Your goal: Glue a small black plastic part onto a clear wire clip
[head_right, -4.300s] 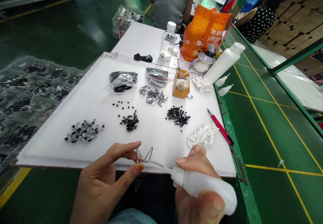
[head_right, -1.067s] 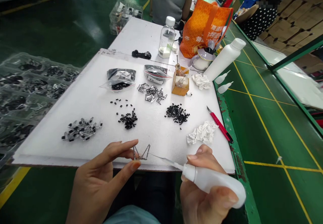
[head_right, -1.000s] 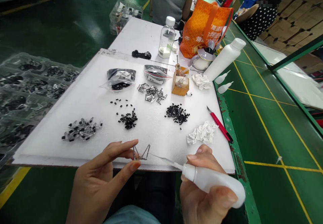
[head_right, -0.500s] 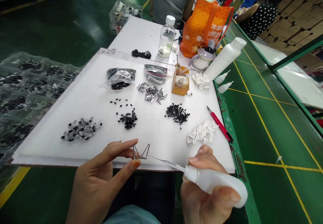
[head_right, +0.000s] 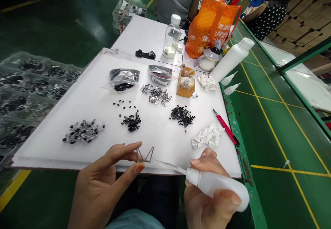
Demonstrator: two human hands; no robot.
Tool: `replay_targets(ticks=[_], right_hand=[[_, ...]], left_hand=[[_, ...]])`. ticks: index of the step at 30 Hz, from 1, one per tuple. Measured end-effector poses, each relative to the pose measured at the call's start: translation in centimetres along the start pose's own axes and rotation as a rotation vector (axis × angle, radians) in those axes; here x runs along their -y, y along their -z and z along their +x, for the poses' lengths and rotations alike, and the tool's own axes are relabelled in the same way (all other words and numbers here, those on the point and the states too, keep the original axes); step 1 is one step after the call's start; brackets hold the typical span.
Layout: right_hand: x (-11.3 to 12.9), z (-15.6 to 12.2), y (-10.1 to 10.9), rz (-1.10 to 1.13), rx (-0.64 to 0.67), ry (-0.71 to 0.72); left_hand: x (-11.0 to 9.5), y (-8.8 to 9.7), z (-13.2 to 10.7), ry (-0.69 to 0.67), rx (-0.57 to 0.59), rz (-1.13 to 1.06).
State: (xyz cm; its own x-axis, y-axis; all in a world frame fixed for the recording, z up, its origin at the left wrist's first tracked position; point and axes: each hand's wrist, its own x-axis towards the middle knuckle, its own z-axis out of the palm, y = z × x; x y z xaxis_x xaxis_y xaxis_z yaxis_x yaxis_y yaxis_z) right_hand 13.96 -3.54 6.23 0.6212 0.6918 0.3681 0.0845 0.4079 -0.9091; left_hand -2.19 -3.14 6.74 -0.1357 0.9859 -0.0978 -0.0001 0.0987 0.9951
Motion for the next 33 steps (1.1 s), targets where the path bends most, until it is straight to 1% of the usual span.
replay_targets(ticks=[8, 12, 14, 17, 18, 19, 20, 22, 23, 24, 25, 26, 29, 31, 33], right_hand=[[-0.1, 0.1, -0.2, 0.006, -0.024, -0.054], [0.1, 0.0, 0.0, 0.023, -0.055, -0.065], [-0.3, 0.0, 0.3, 0.036, -0.072, -0.108], [-2.0, 1.0, 0.5, 0.042, -0.073, -0.222], [-2.7, 1.6, 0.4, 0.008, -0.035, -0.267], [-3.4, 2.3, 0.2, -0.048, 0.035, -0.307], [-4.0, 3.1, -0.2, -0.126, 0.147, -0.346], [-5.0, 4.6, -1.5, -0.338, 0.471, -0.375], [-5.3, 5.2, -2.4, -0.446, 0.632, -0.359], [-5.4, 5.7, -3.4, -0.544, 0.767, -0.327], [-5.5, 5.9, -4.5, -0.627, 0.858, -0.290], [-5.5, 6.0, -5.6, -0.691, 0.913, -0.258], [-5.4, 5.6, -8.5, -0.788, 0.993, -0.206], [-5.4, 5.1, -9.6, -0.832, 1.046, -0.178], [-5.5, 4.8, -10.1, -0.865, 1.078, -0.155]], left_hand=[[0.1, 0.0, 0.0, 0.014, -0.002, -0.007], [0.0, 0.1, 0.0, 0.018, -0.005, -0.010], [0.0, 0.1, 0.0, 0.019, -0.010, -0.009], [0.1, 0.0, 0.0, 0.022, -0.014, -0.009], [0.1, 0.0, 0.0, 0.027, -0.011, -0.010], [0.2, 0.0, 0.0, 0.031, -0.011, -0.011], [0.2, 0.0, 0.0, 0.034, -0.008, -0.013], [0.3, 0.0, -0.1, 0.035, -0.007, -0.019], [0.4, 0.0, -0.1, 0.035, -0.010, -0.022], [0.4, 0.1, -0.2, 0.037, -0.015, -0.026], [0.4, 0.2, -0.3, 0.043, -0.020, -0.030], [0.5, 0.3, -0.3, 0.050, -0.022, -0.034], [0.6, 0.9, -0.5, 0.072, -0.026, -0.044], [0.6, 1.3, -0.6, 0.081, -0.036, -0.048], [0.6, 1.5, -0.5, 0.091, -0.062, -0.055]])
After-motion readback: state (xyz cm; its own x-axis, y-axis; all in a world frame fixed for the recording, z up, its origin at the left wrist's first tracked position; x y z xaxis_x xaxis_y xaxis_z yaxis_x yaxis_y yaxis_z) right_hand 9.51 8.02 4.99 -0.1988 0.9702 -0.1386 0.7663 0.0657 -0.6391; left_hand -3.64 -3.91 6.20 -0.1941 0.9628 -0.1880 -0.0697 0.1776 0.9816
